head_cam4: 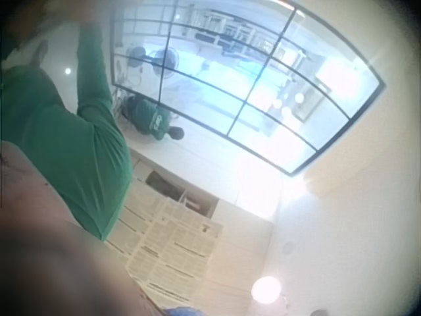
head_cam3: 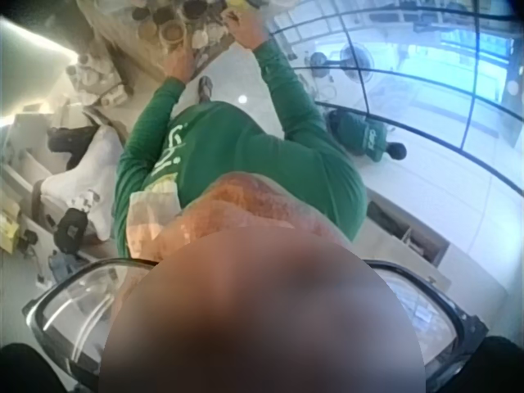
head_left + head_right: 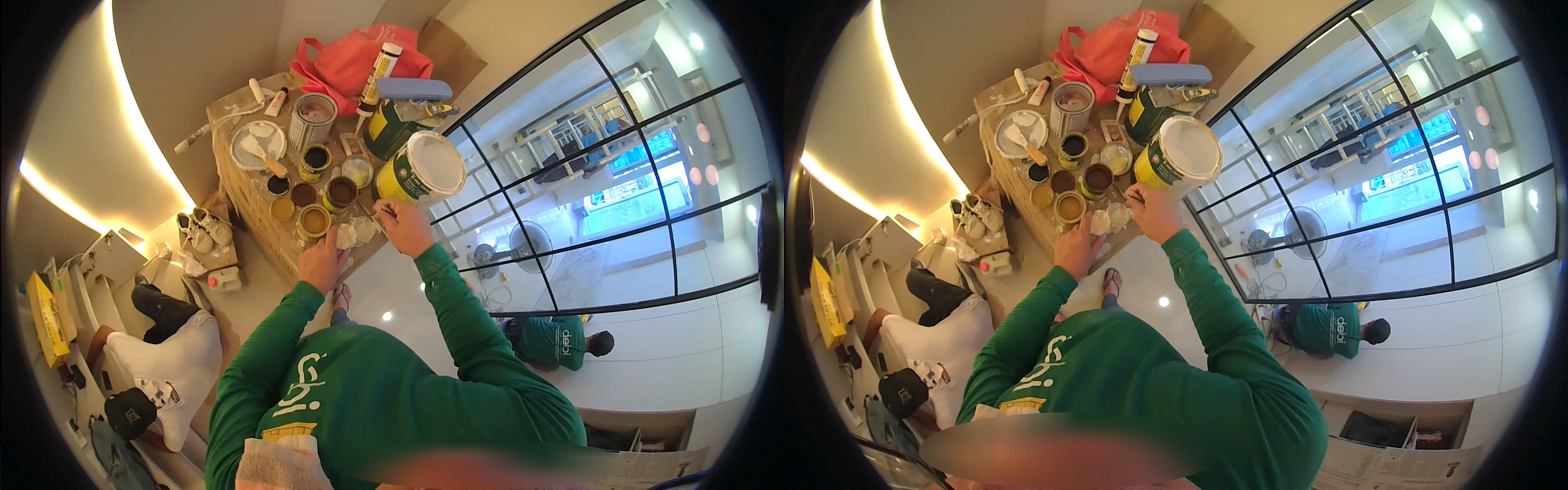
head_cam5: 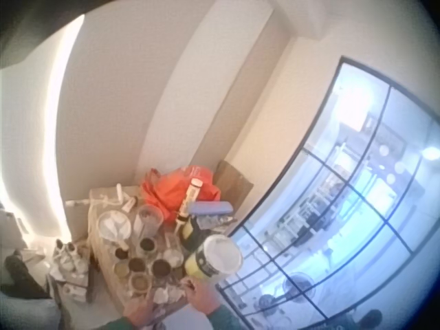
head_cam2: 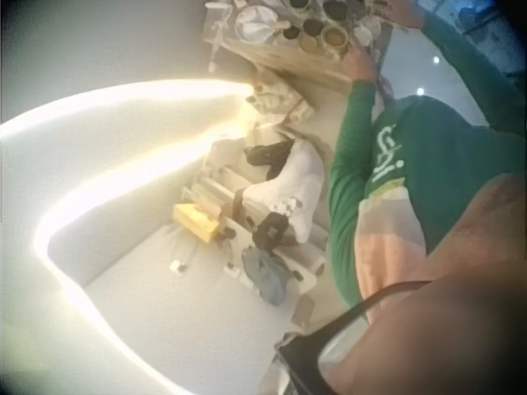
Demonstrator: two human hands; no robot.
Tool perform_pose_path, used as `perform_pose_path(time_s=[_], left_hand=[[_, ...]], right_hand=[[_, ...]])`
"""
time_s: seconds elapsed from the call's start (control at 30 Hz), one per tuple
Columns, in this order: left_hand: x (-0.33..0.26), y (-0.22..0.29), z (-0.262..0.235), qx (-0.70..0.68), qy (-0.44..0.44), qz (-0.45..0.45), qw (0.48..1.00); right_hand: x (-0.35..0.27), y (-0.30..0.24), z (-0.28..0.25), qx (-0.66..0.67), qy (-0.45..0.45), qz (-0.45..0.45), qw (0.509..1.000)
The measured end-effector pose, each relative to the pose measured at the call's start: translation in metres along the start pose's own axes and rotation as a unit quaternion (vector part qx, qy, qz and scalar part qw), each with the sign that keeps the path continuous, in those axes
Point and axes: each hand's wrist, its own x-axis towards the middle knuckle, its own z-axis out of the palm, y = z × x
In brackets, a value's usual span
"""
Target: The person mixes paint in a small container using a brush, then applies paint to a wall section near a recessed light strip. The person repeatedly dips the brush into the container and paints the same area.
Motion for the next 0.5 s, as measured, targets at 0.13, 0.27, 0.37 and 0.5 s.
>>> perform_pose_path(time_s=[0.13,0.27,0.37,0.5], left_hand=[[0.0,-0.001,0.001,-0.01,0.013,0.008,1.0],[-0.001,-0.001,0.003,0.026,0.016,0.012,0.999],[-0.002,-0.002,0.004,0.012,-0.008,-0.006,1.0],[-0.002,0.0,0.002,-0.01,0.007,-0.004,1.0]], right_hand=[[0.0,-0.002,0.0,0.037,-0.085,-0.003,0.996],[0.003,0.002,0.0,0.021,0.003,0.001,1.0],[0.001,0.007,-0.001,-0.013,-0.065,-0.041,0.997],[0.002,0.008,0.002,0.016,-0.018,0.005,1.0]])
